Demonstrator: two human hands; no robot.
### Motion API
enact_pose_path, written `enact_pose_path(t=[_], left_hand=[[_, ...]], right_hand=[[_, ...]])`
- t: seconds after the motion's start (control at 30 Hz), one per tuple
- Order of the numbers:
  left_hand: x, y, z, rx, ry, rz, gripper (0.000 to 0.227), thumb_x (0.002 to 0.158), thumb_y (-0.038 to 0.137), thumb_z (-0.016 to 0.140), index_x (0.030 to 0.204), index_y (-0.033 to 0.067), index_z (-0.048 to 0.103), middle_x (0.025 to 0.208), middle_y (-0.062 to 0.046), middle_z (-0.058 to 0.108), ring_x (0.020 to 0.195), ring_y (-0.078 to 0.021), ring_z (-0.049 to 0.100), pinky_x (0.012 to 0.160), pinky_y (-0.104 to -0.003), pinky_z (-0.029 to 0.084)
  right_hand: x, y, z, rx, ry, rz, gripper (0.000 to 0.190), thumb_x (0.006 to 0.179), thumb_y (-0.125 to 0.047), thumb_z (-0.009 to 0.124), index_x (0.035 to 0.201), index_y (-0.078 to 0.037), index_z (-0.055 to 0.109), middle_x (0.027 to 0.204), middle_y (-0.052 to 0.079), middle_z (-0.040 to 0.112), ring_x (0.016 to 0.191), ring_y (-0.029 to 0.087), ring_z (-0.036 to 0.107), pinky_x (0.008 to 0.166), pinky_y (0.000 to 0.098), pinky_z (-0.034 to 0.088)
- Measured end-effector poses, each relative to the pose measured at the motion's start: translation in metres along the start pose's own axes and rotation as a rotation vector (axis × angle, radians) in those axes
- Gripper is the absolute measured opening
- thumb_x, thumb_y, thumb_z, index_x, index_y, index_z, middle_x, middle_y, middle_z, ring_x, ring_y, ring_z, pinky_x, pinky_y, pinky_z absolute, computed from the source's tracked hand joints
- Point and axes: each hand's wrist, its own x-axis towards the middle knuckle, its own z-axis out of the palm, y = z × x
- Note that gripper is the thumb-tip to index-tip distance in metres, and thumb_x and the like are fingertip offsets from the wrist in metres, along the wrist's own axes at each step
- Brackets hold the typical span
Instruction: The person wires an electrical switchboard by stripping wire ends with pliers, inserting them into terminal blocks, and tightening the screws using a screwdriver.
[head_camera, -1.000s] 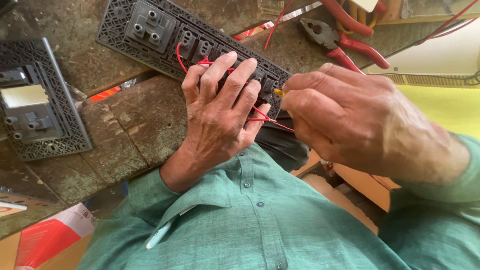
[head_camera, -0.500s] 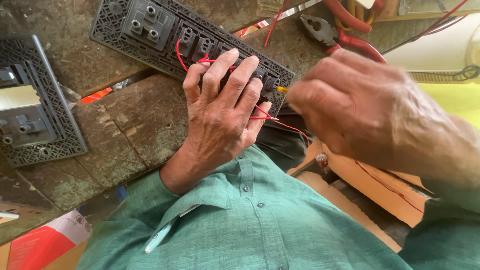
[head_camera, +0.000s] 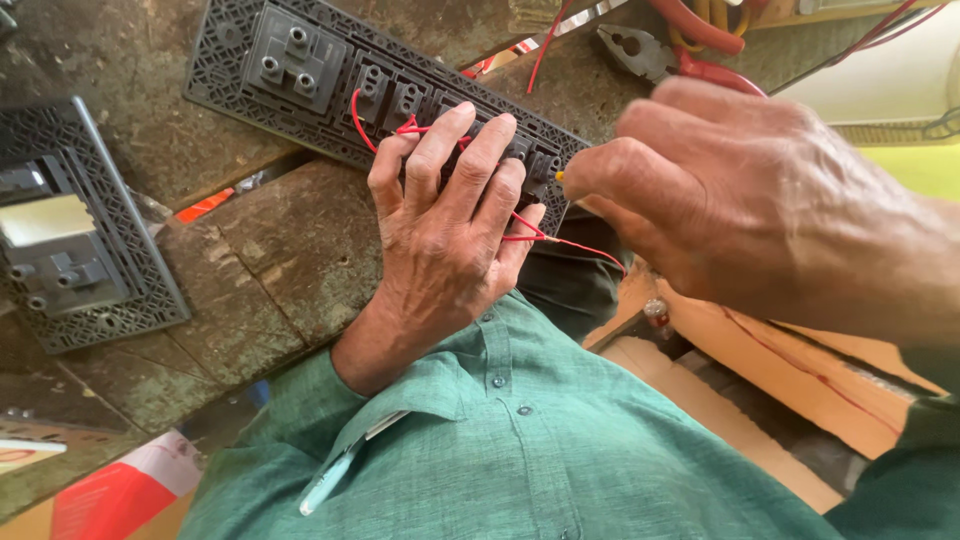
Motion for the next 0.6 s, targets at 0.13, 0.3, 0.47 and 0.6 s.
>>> enact_pose_path(t=[0.13, 0.3, 0.47, 0.6], left_hand=[[0.002, 0.001, -0.001, 0.013, -0.005, -0.003, 0.039, 0.094, 0.023, 0.081, 0.124, 0.0028, 0.067, 0.149, -0.01, 0.055, 0.144, -0.0313, 0.044, 0.118, -0.055, 0.033], [0.002, 0.002, -0.002, 0.02, -0.022, -0.014, 0.04, 0.095, 0.024, 0.082, 0.126, 0.0034, 0.067, 0.149, -0.009, 0.055, 0.144, -0.0313, 0.044, 0.118, -0.055, 0.033], [0.004, 0.003, -0.002, 0.031, -0.041, -0.03, 0.04, 0.097, 0.029, 0.085, 0.124, 0.0053, 0.068, 0.149, -0.007, 0.056, 0.144, -0.0298, 0.045, 0.118, -0.055, 0.032], [0.005, 0.003, -0.003, 0.038, -0.05, -0.035, 0.041, 0.092, 0.028, 0.085, 0.122, 0.0058, 0.069, 0.147, -0.007, 0.057, 0.142, -0.0302, 0.046, 0.118, -0.055, 0.032]], right_hand=[[0.001, -0.001, -0.002, -0.05, 0.021, -0.02, 0.03, 0.089, -0.02, 0.072, 0.113, -0.011, 0.057, 0.088, 0.006, 0.055, 0.087, 0.028, 0.06, 0.072, 0.0409, 0.053], [-0.001, 0.007, -0.005, -0.03, -0.118, -0.008, 0.051, 0.074, -0.022, 0.071, 0.123, -0.011, 0.061, 0.089, 0.002, 0.057, 0.089, 0.023, 0.062, 0.069, 0.0373, 0.052], [-0.004, 0.01, -0.001, -0.129, -0.099, -0.047, 0.04, 0.075, -0.025, 0.072, 0.112, -0.012, 0.064, 0.095, 0.003, 0.059, 0.093, 0.022, 0.062, 0.071, 0.0346, 0.055], [-0.003, 0.012, 0.002, -0.065, -0.08, -0.106, 0.041, 0.077, -0.017, 0.071, 0.117, -0.009, 0.065, 0.091, 0.003, 0.057, 0.088, 0.021, 0.06, 0.067, 0.0368, 0.052]])
